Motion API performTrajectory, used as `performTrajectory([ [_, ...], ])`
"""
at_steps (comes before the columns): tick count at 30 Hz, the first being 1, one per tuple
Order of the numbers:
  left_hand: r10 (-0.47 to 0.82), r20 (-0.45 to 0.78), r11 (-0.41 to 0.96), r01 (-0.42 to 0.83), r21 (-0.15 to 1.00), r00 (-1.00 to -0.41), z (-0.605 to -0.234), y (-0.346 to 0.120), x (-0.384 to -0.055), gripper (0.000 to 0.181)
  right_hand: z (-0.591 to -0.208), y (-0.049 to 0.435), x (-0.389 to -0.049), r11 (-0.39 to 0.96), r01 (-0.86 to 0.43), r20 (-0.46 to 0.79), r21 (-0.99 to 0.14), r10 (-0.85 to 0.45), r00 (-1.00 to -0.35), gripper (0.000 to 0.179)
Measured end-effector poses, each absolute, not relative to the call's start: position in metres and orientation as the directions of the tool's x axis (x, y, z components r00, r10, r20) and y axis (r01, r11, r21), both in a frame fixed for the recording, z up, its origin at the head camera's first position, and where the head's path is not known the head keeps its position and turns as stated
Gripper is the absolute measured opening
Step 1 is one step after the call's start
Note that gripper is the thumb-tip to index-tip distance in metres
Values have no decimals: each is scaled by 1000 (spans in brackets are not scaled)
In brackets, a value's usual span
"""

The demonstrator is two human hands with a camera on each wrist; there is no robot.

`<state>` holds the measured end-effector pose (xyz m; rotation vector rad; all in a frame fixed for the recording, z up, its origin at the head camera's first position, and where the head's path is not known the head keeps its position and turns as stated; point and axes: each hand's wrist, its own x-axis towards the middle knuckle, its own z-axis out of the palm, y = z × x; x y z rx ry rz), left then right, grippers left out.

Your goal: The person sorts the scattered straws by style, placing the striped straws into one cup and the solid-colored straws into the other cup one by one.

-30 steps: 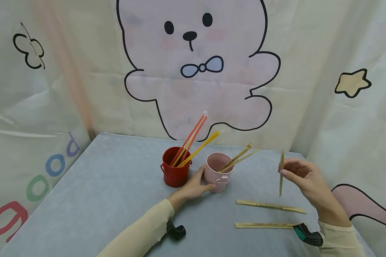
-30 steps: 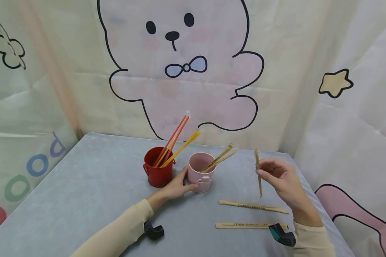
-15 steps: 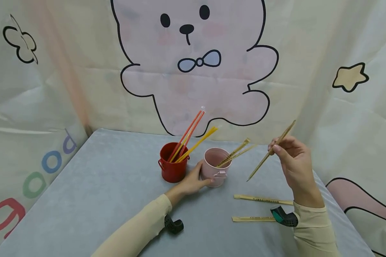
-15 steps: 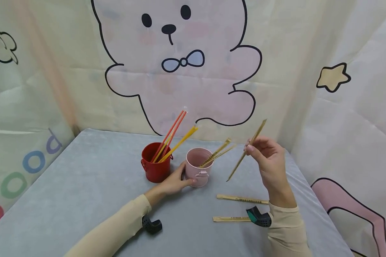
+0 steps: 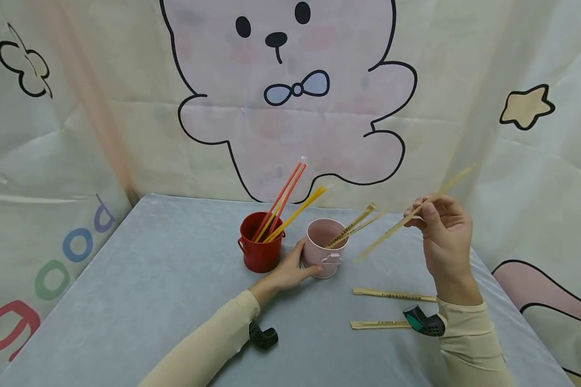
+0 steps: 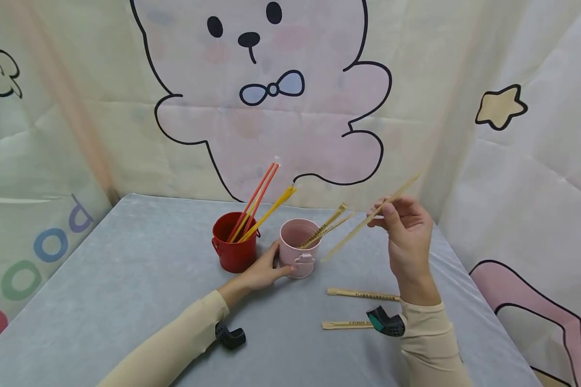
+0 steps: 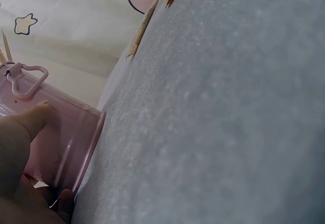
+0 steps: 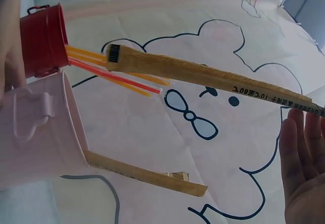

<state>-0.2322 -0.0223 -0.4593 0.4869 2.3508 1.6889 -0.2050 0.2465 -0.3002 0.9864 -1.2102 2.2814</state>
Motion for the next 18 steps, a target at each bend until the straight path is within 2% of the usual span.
performTrajectory([
  [10,378,25,279,139,950,-926,-459,-23,-232,84,-300,240,-204,-551,-619,691,-559,104,-716,14],
  [18,382,18,277,133,952,-924,-458,-22,-232,84,-306,240,-207,-472,-637,696,-609,67,-715,21],
])
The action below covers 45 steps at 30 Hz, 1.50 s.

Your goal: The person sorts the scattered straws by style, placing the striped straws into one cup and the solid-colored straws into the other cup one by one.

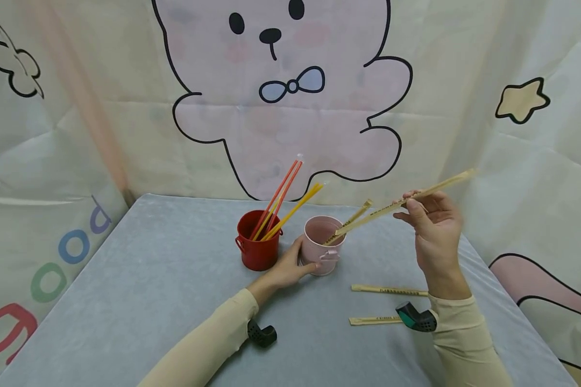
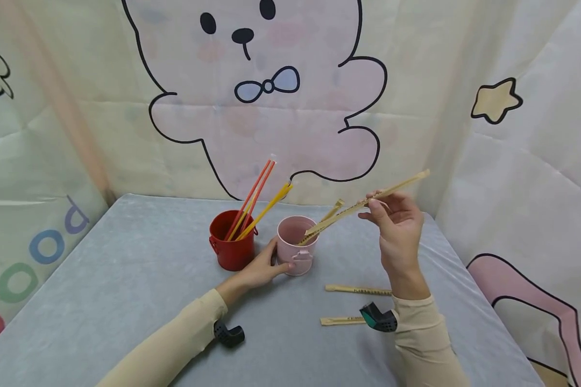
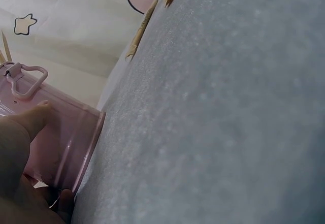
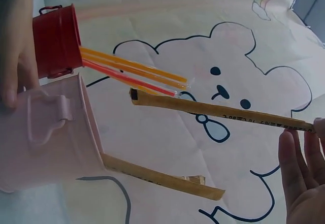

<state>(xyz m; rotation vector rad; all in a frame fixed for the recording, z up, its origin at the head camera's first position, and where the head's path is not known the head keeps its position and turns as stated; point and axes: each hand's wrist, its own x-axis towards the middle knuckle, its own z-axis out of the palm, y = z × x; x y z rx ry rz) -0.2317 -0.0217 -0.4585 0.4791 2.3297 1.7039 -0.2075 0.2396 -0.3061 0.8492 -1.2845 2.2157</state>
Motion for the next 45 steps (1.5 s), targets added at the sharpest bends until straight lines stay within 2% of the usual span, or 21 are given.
performTrajectory([
  [8,380,13,295,135,946,-925,-460,-22,-234,85,-313,239,-212,-392,-588,636,-708,7,-771,24],
  [18,383,9,303,135,943,-924,-462,-22,-233,85,-334,239,-226,-265,-444,450,-856,41,-892,16],
  [26,386,16,279,133,951,-922,-461,-22,-233,85,-349,237,-237,-151,-386,392,-910,-12,-920,9],
  [36,386,40,280,158,947,-922,-460,-22,-234,84,-358,237,-244,-114,-336,347,-935,-99,-933,6],
  [41,388,42,276,159,948,-921,-460,-22,-233,83,-361,239,-245,-68,-258,265,-964,-135,-955,9],
  [45,385,36,278,153,948,-922,-458,-23,-232,84,-364,239,-248,47,-195,183,-980,-185,-966,2],
])
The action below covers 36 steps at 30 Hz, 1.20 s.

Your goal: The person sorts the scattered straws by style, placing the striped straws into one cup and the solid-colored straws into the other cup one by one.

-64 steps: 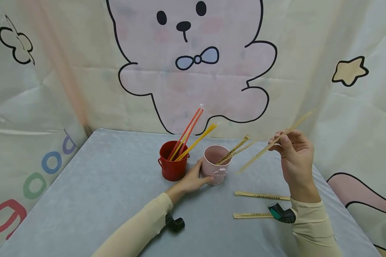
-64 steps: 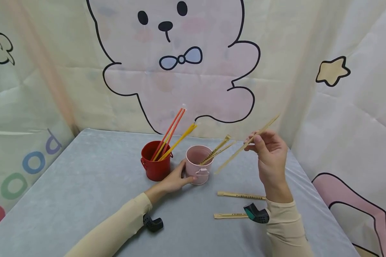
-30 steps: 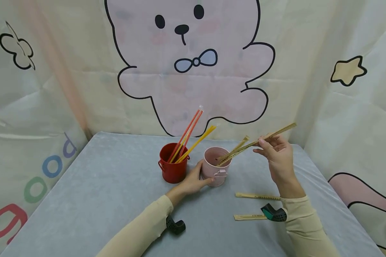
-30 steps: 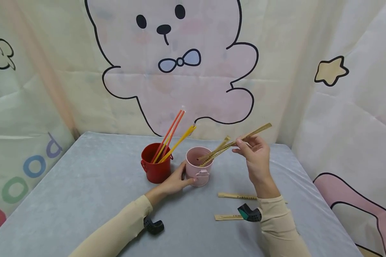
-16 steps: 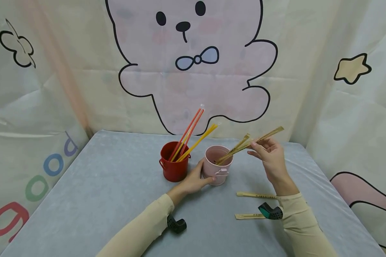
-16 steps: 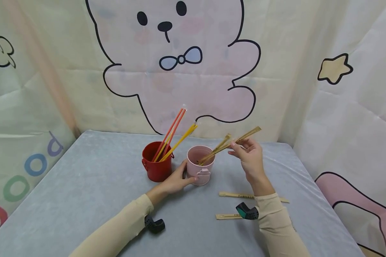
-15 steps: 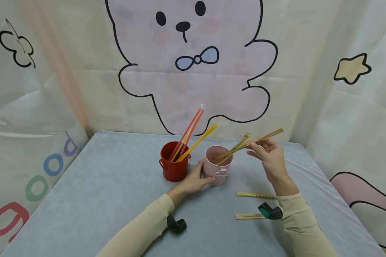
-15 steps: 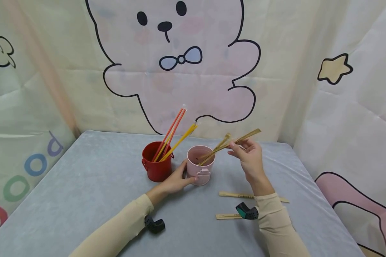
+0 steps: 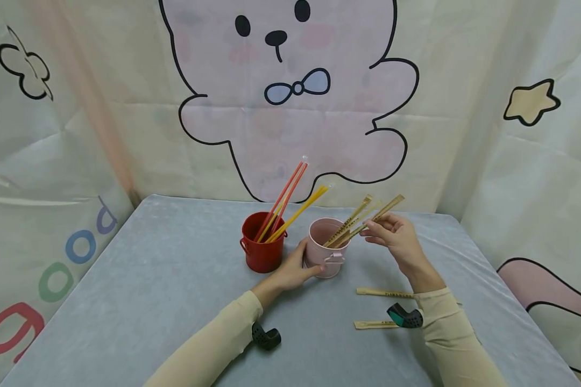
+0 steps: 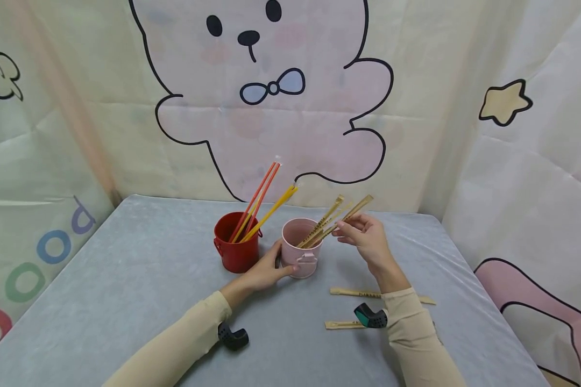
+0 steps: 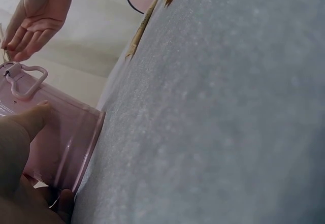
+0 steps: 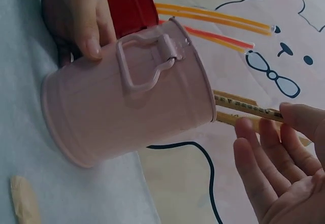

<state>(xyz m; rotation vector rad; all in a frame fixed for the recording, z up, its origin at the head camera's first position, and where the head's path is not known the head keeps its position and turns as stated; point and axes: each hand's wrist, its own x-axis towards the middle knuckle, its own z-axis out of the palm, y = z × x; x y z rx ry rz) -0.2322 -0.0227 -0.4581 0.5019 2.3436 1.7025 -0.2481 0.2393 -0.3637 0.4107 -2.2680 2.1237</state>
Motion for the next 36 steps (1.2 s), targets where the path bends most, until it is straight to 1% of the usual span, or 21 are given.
performTrajectory([
  [5,381,17,303,142,942,-924,-455,-24,-230,85,-367,239,-251,185,-182,140,-966,-220,-965,20],
  [9,383,19,303,145,942,-923,-454,-25,-230,84,-369,238,-251,240,-200,140,-950,-244,-960,31],
  [12,384,25,298,150,943,-923,-454,-25,-230,84,-369,238,-251,270,-207,137,-940,-257,-957,34],
  [20,385,33,294,156,943,-922,-456,-23,-232,83,-372,235,-251,340,-220,142,-914,-239,-961,38],
  [29,374,30,302,152,941,-927,-457,-22,-233,84,-376,228,-251,384,-304,216,-872,-256,-942,31],
  [36,376,38,306,163,938,-926,-459,-22,-235,84,-375,229,-253,411,-287,189,-865,-262,-946,33],
])
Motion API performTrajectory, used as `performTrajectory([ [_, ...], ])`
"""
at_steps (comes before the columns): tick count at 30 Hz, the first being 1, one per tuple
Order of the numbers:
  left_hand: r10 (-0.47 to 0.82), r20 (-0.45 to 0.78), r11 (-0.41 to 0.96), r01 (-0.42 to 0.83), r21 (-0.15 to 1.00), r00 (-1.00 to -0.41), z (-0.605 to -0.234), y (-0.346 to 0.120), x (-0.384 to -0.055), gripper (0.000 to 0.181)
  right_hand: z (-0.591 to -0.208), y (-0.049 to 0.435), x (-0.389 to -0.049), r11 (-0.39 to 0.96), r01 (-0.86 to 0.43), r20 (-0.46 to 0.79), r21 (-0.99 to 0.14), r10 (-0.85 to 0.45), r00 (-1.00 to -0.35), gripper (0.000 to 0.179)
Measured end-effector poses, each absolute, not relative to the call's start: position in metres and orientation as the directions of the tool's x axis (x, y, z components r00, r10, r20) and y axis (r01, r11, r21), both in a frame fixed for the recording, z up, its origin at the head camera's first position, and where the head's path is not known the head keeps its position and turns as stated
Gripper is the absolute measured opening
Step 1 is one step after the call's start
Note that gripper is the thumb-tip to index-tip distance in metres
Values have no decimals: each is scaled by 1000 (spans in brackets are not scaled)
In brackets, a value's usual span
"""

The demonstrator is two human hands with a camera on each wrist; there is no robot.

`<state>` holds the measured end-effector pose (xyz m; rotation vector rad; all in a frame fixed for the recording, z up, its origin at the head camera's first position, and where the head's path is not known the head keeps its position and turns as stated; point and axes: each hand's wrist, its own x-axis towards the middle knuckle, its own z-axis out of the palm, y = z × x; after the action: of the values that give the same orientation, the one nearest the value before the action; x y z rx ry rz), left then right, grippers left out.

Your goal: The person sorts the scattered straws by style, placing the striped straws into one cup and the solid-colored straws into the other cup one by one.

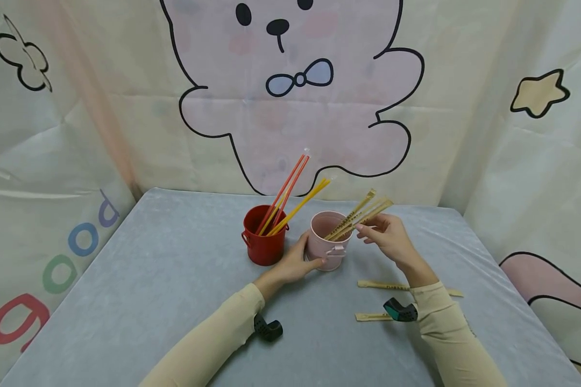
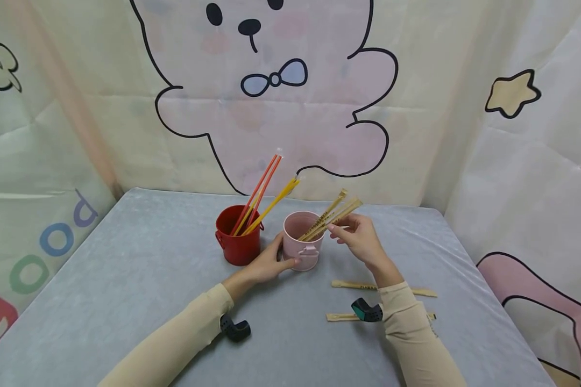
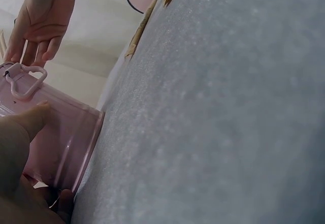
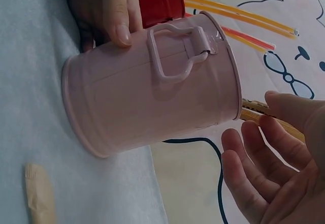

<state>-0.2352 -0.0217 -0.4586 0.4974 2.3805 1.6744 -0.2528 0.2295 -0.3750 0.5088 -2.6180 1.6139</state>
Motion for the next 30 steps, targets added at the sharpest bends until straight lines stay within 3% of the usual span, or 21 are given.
performTrajectory([
  [14,377,24,310,151,939,-926,-459,-22,-236,84,-369,259,-243,478,-290,173,-829,-274,-946,31],
  [30,371,12,306,134,942,-928,-458,-21,-236,86,-379,299,-223,501,-388,165,-774,-432,-886,22],
])
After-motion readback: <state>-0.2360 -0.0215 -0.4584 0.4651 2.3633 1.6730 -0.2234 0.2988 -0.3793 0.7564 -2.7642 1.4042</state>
